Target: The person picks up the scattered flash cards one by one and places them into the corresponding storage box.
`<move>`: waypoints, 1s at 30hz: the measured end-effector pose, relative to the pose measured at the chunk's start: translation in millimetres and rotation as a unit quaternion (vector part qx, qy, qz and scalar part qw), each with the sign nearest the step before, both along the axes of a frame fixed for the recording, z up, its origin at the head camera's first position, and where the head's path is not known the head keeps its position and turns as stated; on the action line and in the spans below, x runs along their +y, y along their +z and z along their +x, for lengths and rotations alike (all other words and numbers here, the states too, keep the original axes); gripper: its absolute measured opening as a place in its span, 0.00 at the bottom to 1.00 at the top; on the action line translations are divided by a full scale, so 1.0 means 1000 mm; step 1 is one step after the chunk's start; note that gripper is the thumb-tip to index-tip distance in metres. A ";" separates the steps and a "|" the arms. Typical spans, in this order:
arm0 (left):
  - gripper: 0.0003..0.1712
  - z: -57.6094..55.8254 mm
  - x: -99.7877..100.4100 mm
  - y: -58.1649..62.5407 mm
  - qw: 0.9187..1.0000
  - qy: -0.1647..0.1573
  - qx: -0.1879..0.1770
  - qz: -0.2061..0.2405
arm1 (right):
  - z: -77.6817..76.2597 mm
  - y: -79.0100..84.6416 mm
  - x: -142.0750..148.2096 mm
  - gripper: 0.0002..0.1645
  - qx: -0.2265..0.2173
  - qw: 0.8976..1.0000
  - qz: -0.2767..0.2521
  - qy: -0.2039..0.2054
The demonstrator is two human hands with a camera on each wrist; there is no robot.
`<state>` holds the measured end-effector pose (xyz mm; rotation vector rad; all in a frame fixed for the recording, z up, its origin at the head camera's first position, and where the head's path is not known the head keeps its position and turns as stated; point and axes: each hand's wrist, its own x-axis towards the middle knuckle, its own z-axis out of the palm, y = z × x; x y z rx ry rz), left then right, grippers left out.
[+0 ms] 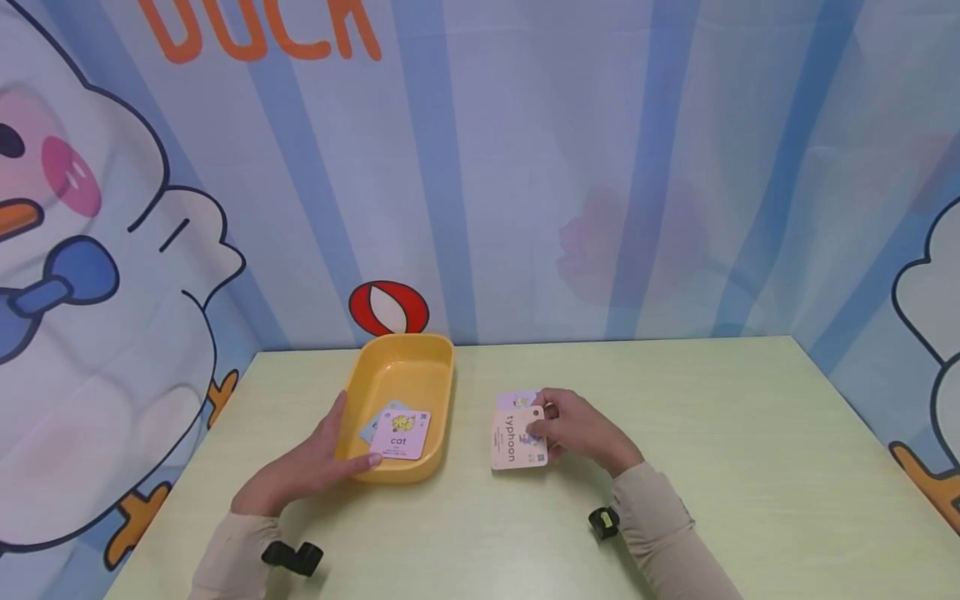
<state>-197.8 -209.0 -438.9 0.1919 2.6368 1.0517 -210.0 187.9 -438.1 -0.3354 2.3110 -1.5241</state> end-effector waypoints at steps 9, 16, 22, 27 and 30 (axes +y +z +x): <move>0.75 0.000 0.000 0.001 1.000 0.003 -0.002 -0.004 | -0.002 -0.001 -0.001 0.12 0.000 1.000 -0.004 -0.005; 0.74 0.000 0.000 0.002 1.000 0.003 -0.002 0.000 | -0.002 0.000 -0.002 0.11 0.001 1.000 -0.007 -0.011; 0.74 0.002 0.000 0.004 1.000 0.000 -0.003 -0.001 | -0.002 0.000 -0.002 0.10 0.004 1.000 -0.014 -0.007; 0.74 0.002 0.000 0.005 1.000 -0.001 -0.004 -0.001 | -0.003 -0.001 -0.002 0.09 0.013 1.000 -0.020 -0.009; 0.74 0.002 -0.001 0.005 1.000 -0.001 -0.007 0.002 | -0.003 0.000 -0.002 0.08 0.019 0.999 -0.021 -0.015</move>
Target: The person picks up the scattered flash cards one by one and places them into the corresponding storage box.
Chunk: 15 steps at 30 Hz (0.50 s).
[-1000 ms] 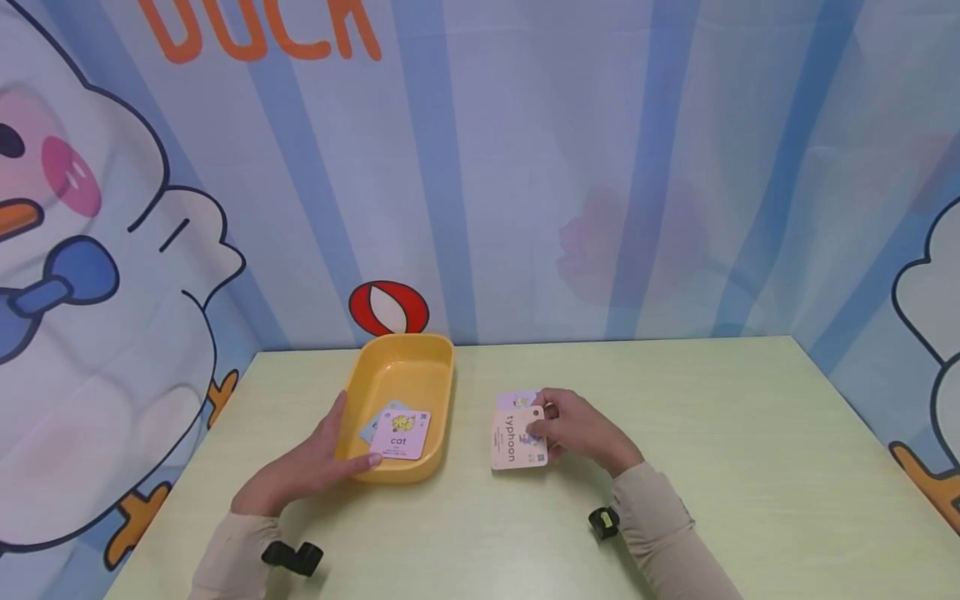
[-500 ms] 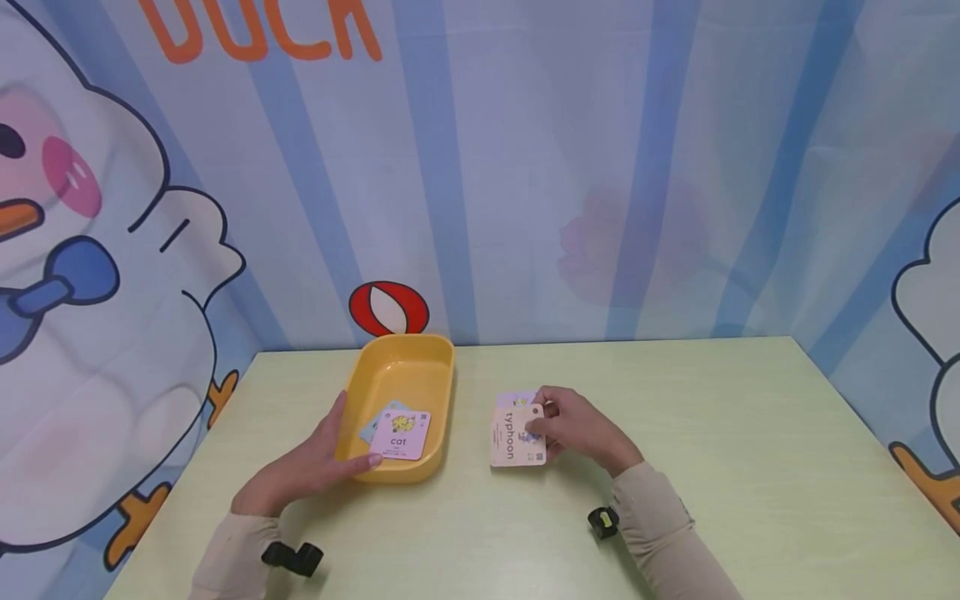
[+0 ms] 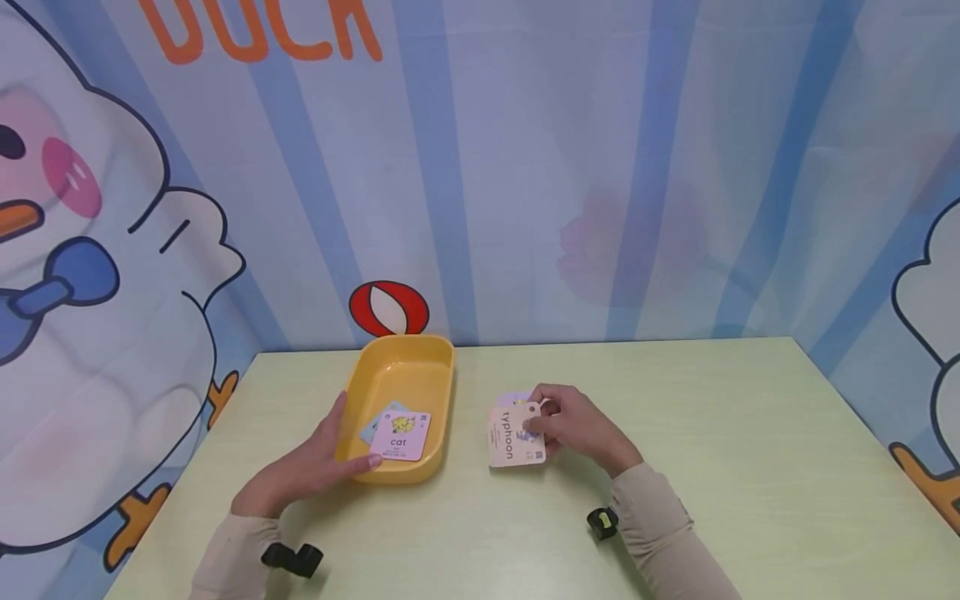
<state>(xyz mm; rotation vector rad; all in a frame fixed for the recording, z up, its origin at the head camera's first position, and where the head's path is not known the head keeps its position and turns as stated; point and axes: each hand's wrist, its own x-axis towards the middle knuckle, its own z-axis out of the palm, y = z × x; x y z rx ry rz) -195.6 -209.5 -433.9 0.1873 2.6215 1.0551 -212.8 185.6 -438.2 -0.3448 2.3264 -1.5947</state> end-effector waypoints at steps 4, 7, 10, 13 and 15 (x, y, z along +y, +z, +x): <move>0.73 0.000 0.000 -0.001 1.000 -0.001 -0.002 0.000 | 0.001 0.002 0.000 0.09 0.013 1.000 0.000 -0.008; 0.73 -0.001 0.000 -0.002 1.000 0.001 -0.003 -0.002 | 0.001 0.003 0.000 0.10 0.022 1.000 0.000 -0.017; 0.74 -0.001 0.000 -0.003 1.000 0.002 -0.002 -0.002 | 0.001 0.003 0.000 0.11 0.027 0.999 0.004 -0.032; 0.74 -0.002 0.000 -0.004 1.000 0.003 -0.001 0.001 | 0.001 0.003 0.000 0.11 0.031 0.998 0.009 -0.046; 0.74 -0.002 0.000 -0.004 1.000 0.004 -0.001 0.003 | 0.001 0.004 0.000 0.12 0.035 0.998 0.009 -0.050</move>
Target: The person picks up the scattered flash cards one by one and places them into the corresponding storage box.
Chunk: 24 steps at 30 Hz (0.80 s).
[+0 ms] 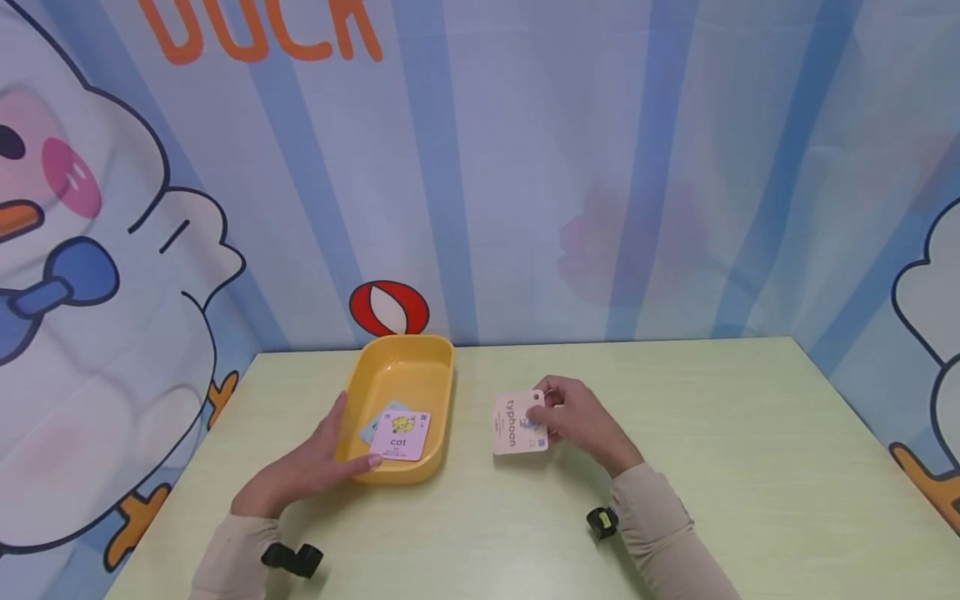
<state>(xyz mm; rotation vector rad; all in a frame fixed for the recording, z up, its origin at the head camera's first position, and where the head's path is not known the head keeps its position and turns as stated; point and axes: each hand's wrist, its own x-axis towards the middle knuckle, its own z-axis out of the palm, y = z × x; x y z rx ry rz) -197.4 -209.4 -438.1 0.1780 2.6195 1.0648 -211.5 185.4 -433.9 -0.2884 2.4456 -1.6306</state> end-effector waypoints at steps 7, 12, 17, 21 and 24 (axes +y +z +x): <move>0.74 0.001 0.000 0.000 1.000 -0.007 0.010 -0.006 | 0.003 0.008 -0.003 0.13 0.012 1.000 -0.010 -0.012; 0.73 0.001 0.000 0.000 1.000 -0.004 0.008 -0.006 | 0.005 0.013 -0.004 0.13 0.017 0.999 -0.012 -0.026; 0.73 0.000 0.000 -0.001 1.000 -0.003 0.009 -0.002 | 0.005 0.018 -0.004 0.13 0.022 0.999 -0.014 -0.036; 0.73 -0.001 0.000 -0.001 1.000 -0.006 0.012 -0.003 | 0.006 0.021 -0.005 0.13 0.025 0.999 -0.017 -0.041; 0.73 -0.001 0.000 0.000 1.000 -0.007 0.013 -0.002 | 0.007 0.023 -0.005 0.14 0.029 0.998 -0.019 -0.044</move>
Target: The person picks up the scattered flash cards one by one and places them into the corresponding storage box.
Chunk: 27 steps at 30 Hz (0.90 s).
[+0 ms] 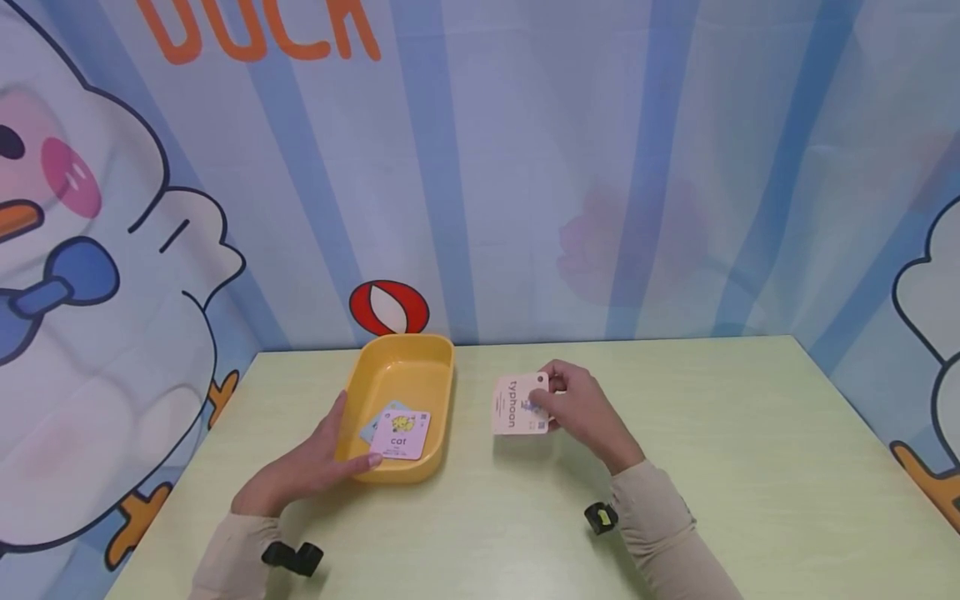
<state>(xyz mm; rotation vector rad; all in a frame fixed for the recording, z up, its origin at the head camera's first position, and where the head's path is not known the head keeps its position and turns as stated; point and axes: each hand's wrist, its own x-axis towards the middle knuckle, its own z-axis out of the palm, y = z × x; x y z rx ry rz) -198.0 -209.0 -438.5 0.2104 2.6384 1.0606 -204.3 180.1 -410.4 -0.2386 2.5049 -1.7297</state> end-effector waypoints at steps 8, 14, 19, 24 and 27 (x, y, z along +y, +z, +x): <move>0.73 0.001 0.000 0.003 1.000 -0.001 0.002 0.006 | 0.001 0.005 -0.002 0.15 0.005 1.000 -0.004 -0.010; 0.73 0.001 0.000 0.003 1.000 -0.005 0.004 0.008 | 0.001 0.008 -0.003 0.14 0.009 1.000 -0.009 -0.010; 0.73 0.001 0.000 0.003 1.000 -0.003 0.000 0.007 | 0.001 0.010 -0.004 0.14 0.015 1.000 -0.011 -0.009; 0.73 0.000 0.000 0.002 1.000 -0.002 0.000 0.008 | 0.001 0.011 -0.004 0.15 0.016 1.000 -0.009 -0.012; 0.73 0.001 0.000 0.002 1.000 -0.001 0.000 0.009 | 0.001 0.011 -0.004 0.15 0.015 1.000 -0.009 -0.013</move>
